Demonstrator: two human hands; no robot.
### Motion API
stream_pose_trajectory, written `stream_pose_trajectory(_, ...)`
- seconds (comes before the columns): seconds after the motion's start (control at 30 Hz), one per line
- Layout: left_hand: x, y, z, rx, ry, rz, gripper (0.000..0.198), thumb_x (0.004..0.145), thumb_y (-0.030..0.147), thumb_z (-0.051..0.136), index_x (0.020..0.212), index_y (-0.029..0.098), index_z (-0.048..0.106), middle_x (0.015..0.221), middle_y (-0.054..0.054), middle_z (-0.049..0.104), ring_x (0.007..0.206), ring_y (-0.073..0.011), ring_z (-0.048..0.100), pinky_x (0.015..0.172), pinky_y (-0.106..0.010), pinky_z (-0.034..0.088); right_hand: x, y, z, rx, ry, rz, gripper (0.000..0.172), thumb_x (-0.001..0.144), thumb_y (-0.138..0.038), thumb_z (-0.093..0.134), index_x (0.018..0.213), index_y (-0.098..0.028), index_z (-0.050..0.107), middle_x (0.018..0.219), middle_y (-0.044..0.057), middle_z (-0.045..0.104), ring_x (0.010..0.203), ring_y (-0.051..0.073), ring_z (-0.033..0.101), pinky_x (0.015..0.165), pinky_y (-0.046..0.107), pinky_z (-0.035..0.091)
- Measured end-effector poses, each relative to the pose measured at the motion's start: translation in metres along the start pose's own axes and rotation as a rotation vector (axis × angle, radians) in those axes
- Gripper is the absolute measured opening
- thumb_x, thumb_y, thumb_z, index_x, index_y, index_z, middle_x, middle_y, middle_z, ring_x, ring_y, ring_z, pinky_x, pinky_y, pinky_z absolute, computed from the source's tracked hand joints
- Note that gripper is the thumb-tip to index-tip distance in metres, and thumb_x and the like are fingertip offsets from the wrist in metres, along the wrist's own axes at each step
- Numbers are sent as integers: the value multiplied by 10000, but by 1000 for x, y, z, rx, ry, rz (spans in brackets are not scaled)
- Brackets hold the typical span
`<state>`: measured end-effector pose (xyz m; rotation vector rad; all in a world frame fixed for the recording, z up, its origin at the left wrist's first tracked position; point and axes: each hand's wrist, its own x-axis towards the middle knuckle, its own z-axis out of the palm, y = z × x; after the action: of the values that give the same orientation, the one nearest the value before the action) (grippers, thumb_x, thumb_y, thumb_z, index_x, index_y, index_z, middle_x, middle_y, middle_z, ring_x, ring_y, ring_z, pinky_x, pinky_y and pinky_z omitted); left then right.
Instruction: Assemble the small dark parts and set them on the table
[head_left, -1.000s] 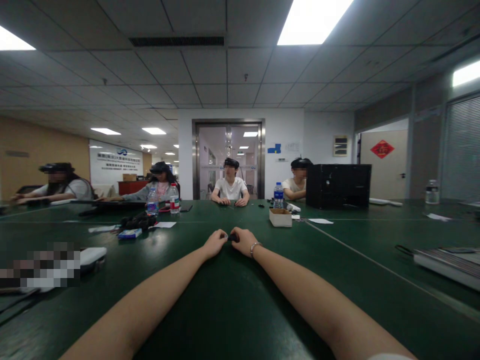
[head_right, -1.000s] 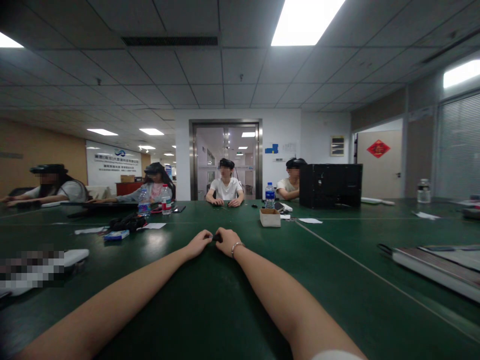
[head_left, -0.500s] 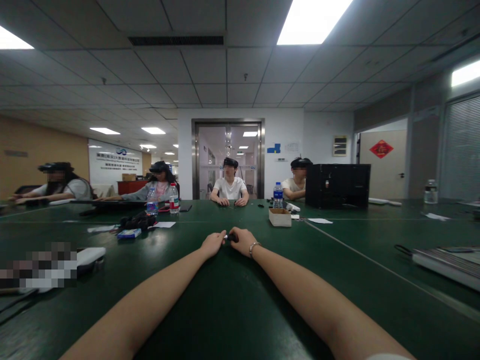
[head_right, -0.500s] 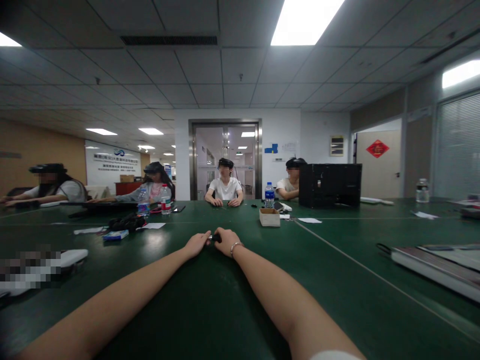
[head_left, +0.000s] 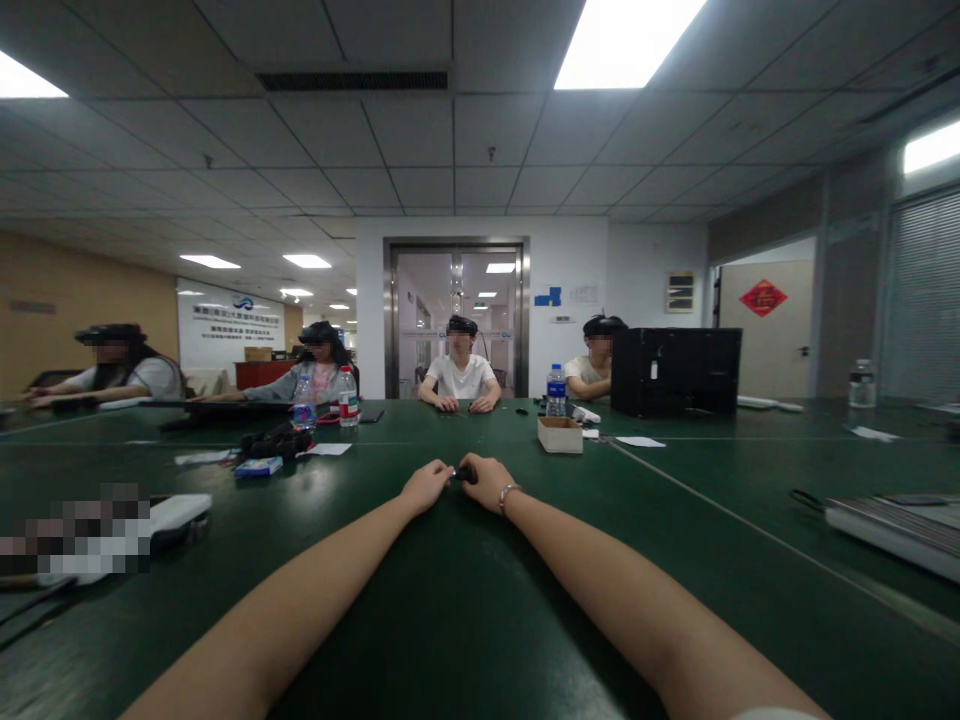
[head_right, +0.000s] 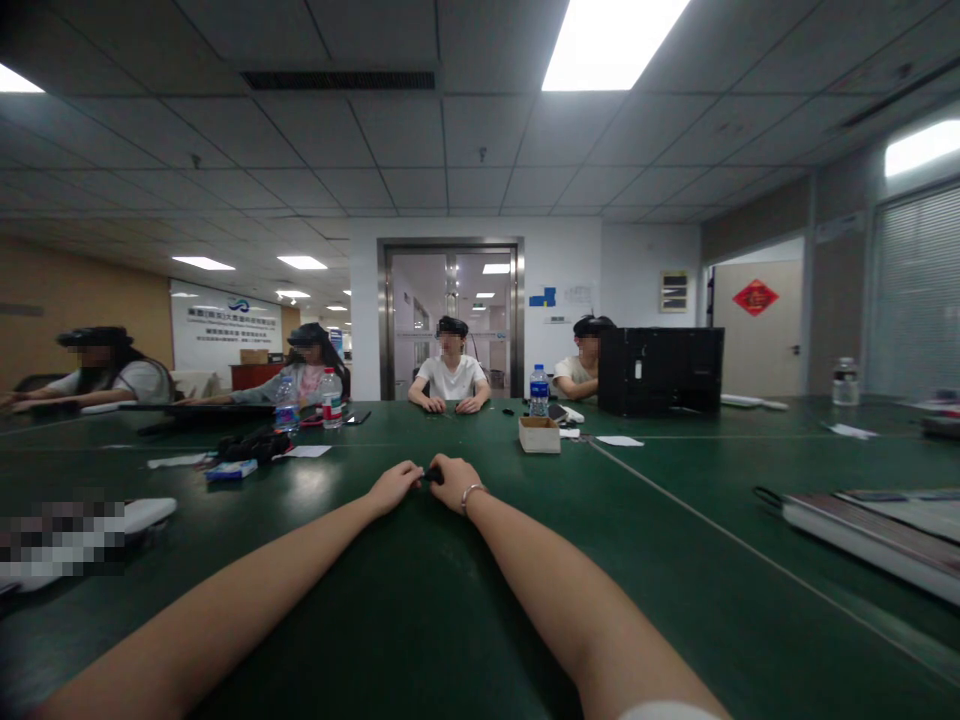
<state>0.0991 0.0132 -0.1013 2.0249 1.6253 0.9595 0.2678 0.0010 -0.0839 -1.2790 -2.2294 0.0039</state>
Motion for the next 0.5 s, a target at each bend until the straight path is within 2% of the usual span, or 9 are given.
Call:
stream_pose_trajectory(0.17, 1, -1, 0, 44, -33, -47, 591, 806, 594, 184, 662, 171, 570, 680, -43, 609, 658, -183, 540, 641, -281, 362, 1, 2, 2, -1, -1, -11, 286, 706, -235, 579, 992, -242, 580, 776, -7, 623, 681, 114, 555, 607, 204, 357)
stream_pose_trajectory(0.3, 2, -2, 1, -14, -1, -1, 478, 779, 593, 310, 797, 192, 570, 790, -17, 636, 730, -168, 550, 644, -250, 369, 2, 2, 3, -2, 3, -2, 275, 707, -241, 584, 982, -242, 584, 773, -5, 626, 689, 119, 561, 610, 207, 359)
stream_pose_trajectory(0.37, 2, -3, 1, -1, 0, 21, 453, 775, 583, 336, 801, 196, 570, 790, -14, 633, 727, -165, 546, 641, -248, 368, 2, 3, 3, -6, 2, -4, 270, 706, -239, 583, 977, -245, 585, 772, -6, 626, 687, 120, 562, 607, 208, 358)
stream_pose_trajectory(0.5, 2, -3, 1, 42, -26, -14, 596, 793, 629, 196, 689, 176, 570, 711, -47, 613, 671, -181, 537, 635, -283, 363, 2, 2, 3, -7, -4, -10, 282, 709, -233, 583, 990, -250, 578, 773, -9, 626, 684, 118, 564, 608, 208, 359)
